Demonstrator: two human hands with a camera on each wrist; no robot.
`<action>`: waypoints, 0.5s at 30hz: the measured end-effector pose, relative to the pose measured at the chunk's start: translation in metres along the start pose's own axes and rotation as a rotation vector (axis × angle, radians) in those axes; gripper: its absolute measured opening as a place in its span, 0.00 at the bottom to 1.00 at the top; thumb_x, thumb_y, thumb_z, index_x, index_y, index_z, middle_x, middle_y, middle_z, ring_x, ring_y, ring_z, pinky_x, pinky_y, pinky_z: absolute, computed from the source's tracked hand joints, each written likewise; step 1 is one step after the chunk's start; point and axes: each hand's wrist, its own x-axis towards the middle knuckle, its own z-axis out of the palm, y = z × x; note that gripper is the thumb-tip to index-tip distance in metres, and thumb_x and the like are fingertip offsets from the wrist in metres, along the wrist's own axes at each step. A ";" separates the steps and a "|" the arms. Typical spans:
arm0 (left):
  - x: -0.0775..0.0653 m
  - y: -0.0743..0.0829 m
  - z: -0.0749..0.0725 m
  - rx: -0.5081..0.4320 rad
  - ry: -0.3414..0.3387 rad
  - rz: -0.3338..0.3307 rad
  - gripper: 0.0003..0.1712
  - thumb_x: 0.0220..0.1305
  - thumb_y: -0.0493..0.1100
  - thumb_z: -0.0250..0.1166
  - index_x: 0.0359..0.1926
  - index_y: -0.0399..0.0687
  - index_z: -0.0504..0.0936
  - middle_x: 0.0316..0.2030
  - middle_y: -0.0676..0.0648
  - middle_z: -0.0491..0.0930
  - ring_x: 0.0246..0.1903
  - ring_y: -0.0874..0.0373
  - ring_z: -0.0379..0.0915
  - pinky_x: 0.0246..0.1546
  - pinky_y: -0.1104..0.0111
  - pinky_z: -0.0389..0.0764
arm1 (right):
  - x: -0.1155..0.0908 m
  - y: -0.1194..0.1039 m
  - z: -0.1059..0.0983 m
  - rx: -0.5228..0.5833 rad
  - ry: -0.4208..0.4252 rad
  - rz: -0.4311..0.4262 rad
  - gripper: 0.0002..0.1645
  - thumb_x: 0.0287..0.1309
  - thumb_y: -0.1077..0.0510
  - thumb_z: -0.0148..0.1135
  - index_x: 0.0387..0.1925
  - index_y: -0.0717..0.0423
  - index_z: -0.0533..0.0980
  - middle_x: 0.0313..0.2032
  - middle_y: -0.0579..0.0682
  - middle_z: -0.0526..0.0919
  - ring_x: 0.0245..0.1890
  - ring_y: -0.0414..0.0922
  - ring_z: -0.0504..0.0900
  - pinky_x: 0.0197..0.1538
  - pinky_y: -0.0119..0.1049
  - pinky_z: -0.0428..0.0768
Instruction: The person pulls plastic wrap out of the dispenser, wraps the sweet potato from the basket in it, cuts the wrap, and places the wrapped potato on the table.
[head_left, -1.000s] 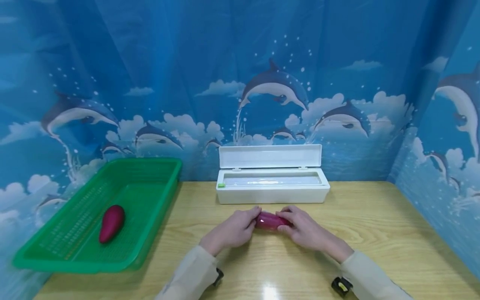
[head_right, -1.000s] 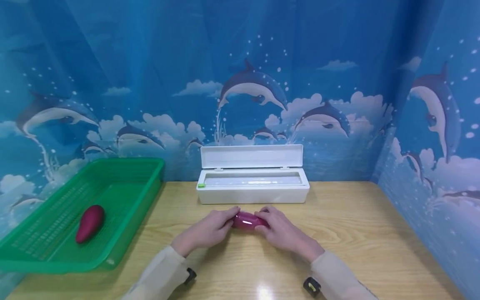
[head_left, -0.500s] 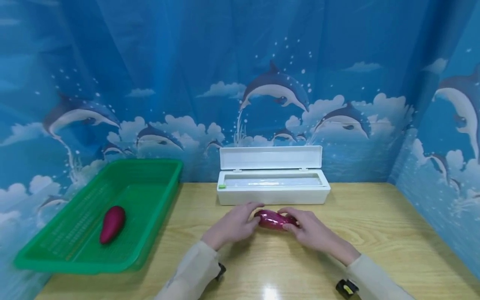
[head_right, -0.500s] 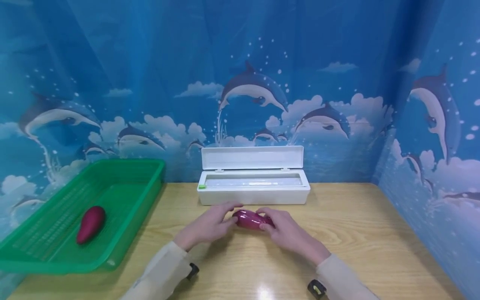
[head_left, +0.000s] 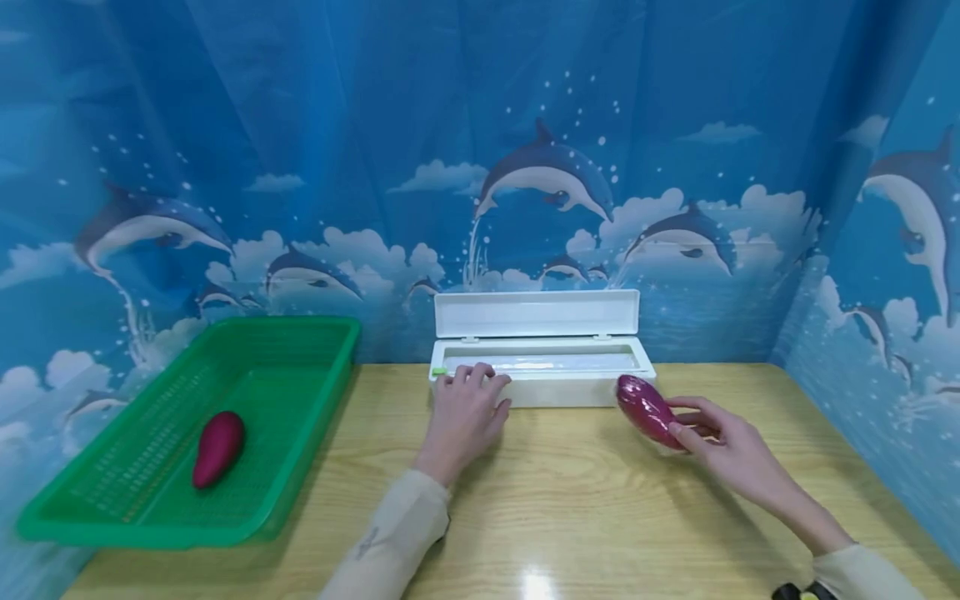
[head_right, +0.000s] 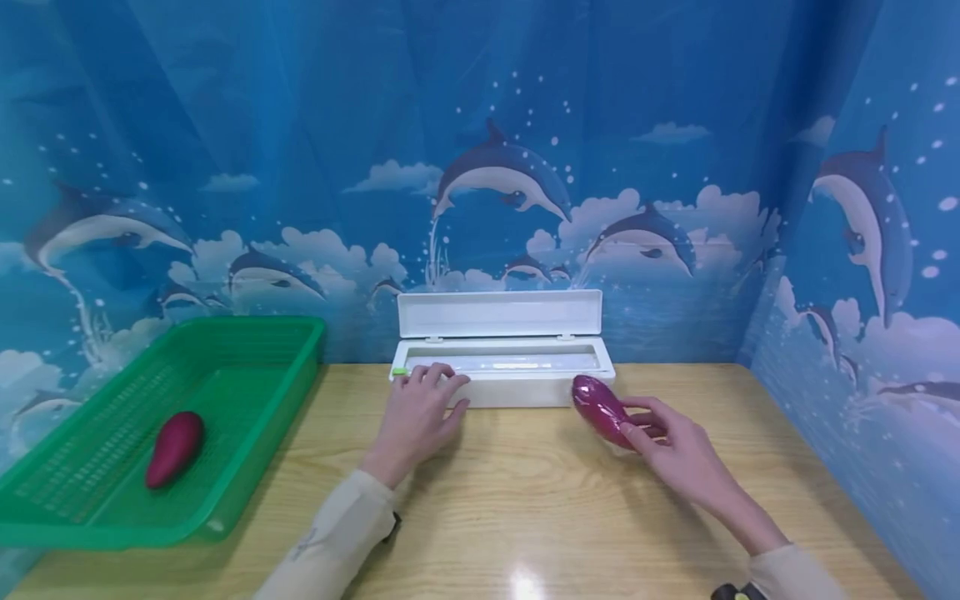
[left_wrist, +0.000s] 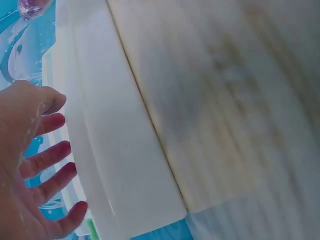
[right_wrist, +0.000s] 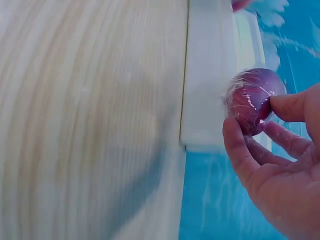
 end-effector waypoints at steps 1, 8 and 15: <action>0.000 0.001 0.001 0.014 -0.004 -0.007 0.18 0.69 0.56 0.66 0.56 0.60 0.82 0.52 0.50 0.82 0.50 0.50 0.78 0.49 0.52 0.79 | -0.001 0.005 -0.004 0.000 0.008 0.017 0.27 0.73 0.52 0.59 0.67 0.61 0.72 0.55 0.69 0.83 0.40 0.28 0.84 0.38 0.30 0.86; 0.003 0.007 -0.001 0.053 -0.039 -0.043 0.21 0.69 0.61 0.64 0.58 0.62 0.80 0.51 0.50 0.81 0.52 0.49 0.77 0.50 0.50 0.79 | 0.001 0.040 -0.031 0.030 0.131 0.077 0.30 0.76 0.54 0.54 0.68 0.73 0.65 0.53 0.79 0.77 0.33 0.21 0.80 0.34 0.32 0.87; 0.005 0.010 -0.001 0.101 -0.097 -0.069 0.24 0.70 0.65 0.58 0.61 0.64 0.77 0.53 0.50 0.80 0.54 0.46 0.76 0.49 0.47 0.80 | 0.011 0.066 -0.051 -0.127 0.157 0.180 0.38 0.77 0.46 0.49 0.71 0.74 0.60 0.55 0.81 0.75 0.34 0.42 0.87 0.30 0.33 0.83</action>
